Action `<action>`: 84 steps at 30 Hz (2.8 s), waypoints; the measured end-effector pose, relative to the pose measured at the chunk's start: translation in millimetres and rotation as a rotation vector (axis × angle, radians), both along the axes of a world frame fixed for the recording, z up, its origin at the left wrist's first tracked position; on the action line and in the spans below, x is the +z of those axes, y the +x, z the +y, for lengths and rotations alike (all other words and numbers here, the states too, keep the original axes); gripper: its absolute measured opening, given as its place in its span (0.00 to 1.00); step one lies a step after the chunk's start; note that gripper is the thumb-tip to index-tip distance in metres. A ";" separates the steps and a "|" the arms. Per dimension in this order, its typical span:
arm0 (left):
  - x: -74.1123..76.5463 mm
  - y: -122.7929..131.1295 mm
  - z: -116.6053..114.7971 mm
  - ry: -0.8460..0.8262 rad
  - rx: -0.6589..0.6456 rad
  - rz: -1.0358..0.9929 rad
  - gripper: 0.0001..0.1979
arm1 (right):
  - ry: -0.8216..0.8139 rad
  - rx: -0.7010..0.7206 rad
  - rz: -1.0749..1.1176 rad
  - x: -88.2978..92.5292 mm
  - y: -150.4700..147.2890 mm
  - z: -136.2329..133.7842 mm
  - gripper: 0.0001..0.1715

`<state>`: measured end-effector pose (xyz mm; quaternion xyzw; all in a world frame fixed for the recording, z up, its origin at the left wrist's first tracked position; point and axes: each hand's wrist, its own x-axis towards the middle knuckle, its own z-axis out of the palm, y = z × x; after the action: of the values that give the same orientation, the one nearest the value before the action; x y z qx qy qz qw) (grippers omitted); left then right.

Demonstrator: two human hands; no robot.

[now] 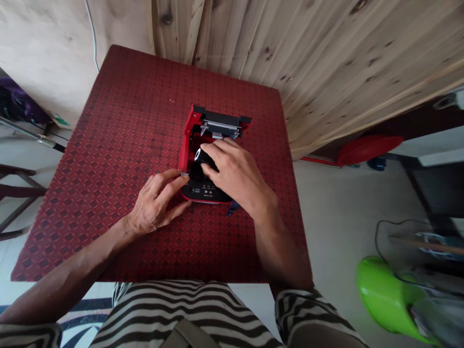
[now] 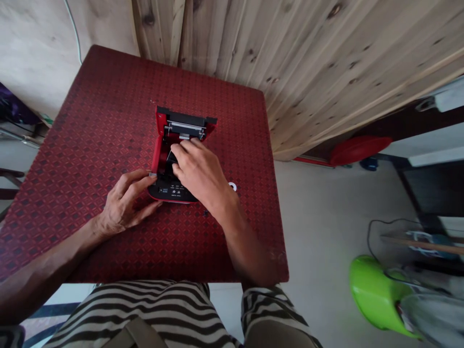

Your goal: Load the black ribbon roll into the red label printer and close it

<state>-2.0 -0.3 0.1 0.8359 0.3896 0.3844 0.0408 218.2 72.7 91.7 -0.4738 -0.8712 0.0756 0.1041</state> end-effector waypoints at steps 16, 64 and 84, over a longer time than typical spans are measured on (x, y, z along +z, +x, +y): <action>3.9 -1.2 3.6 0.028 0.024 0.012 0.33 | -0.400 -0.225 0.889 -20.2 57.1 -129.9 0.17; 7.8 0.7 3.0 0.047 0.012 -0.001 0.35 | -0.080 0.011 0.049 28.4 24.5 -17.0 0.19; 6.8 1.3 1.6 0.010 -0.003 -0.008 0.37 | -0.179 0.077 -0.021 -9.2 8.9 22.7 0.16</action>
<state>-0.7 1.3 6.8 0.8352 0.3861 0.3897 0.0387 227.1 95.4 82.4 -0.4482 -0.8795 0.1521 0.0495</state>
